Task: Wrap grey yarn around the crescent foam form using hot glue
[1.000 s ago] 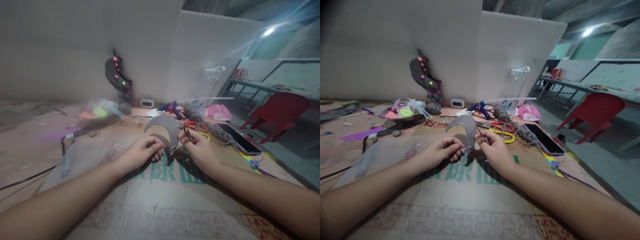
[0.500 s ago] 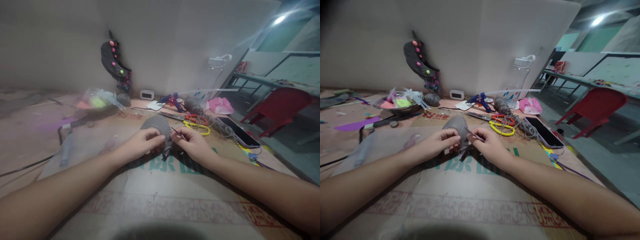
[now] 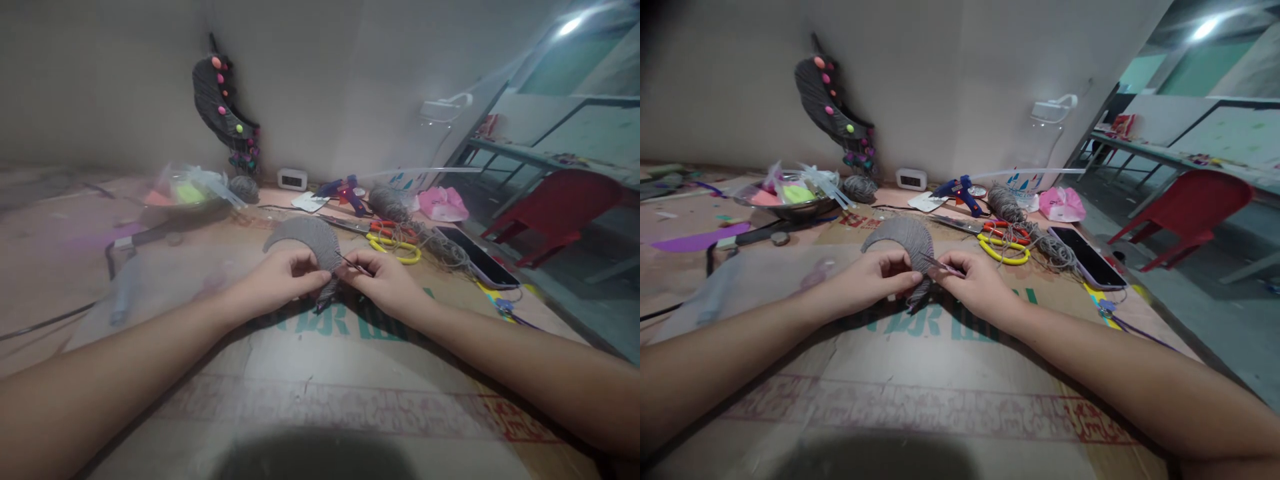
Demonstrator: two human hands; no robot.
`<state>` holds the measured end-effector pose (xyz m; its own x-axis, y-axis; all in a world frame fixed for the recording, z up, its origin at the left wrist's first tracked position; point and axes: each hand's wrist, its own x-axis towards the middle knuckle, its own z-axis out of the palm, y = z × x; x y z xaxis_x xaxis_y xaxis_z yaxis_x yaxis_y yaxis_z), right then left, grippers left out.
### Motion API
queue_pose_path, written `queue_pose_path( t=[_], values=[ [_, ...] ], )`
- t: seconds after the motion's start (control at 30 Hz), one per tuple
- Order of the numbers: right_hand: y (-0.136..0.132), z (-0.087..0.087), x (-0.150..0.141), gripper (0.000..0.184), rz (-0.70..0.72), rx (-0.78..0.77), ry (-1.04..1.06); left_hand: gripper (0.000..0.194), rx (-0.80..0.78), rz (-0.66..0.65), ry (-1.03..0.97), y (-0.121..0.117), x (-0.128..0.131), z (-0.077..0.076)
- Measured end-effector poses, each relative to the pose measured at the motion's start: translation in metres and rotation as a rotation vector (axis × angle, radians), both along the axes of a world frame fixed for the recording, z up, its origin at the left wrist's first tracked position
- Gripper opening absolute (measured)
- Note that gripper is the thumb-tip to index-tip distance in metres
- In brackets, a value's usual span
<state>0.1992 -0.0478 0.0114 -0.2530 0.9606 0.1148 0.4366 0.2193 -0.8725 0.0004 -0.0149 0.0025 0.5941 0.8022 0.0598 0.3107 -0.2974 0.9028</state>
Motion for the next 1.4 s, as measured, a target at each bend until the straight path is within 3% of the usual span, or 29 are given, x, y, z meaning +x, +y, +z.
queue_pose_path(
  t=[0.8, 0.93, 1.07, 1.17, 1.4],
  values=[
    [0.000, 0.000, 0.000, 0.024, 0.061, 0.008, -0.003, 0.037, 0.048, 0.019, 0.028, 0.002, -0.001, -0.003],
    [-0.001, 0.004, 0.010, 0.022, 0.059, 0.149, -0.061, 0.032, 0.010, -0.004, 0.005, 0.000, -0.001, 0.002],
    [0.000, 0.005, 0.028, 0.025, 0.007, 0.478, -0.300, 0.030, -0.057, 0.008, 0.004, -0.003, -0.001, 0.007],
    [0.000, 0.003, 0.035, 0.028, 0.057, 0.684, -0.449, 0.028, -0.065, 0.018, -0.007, -0.003, -0.001, 0.007],
    [-0.003, 0.005, 0.033, 0.030, 0.132, 0.755, -0.594, 0.028, -0.064, 0.053, 0.030, -0.001, -0.001, 0.006]
  ],
)
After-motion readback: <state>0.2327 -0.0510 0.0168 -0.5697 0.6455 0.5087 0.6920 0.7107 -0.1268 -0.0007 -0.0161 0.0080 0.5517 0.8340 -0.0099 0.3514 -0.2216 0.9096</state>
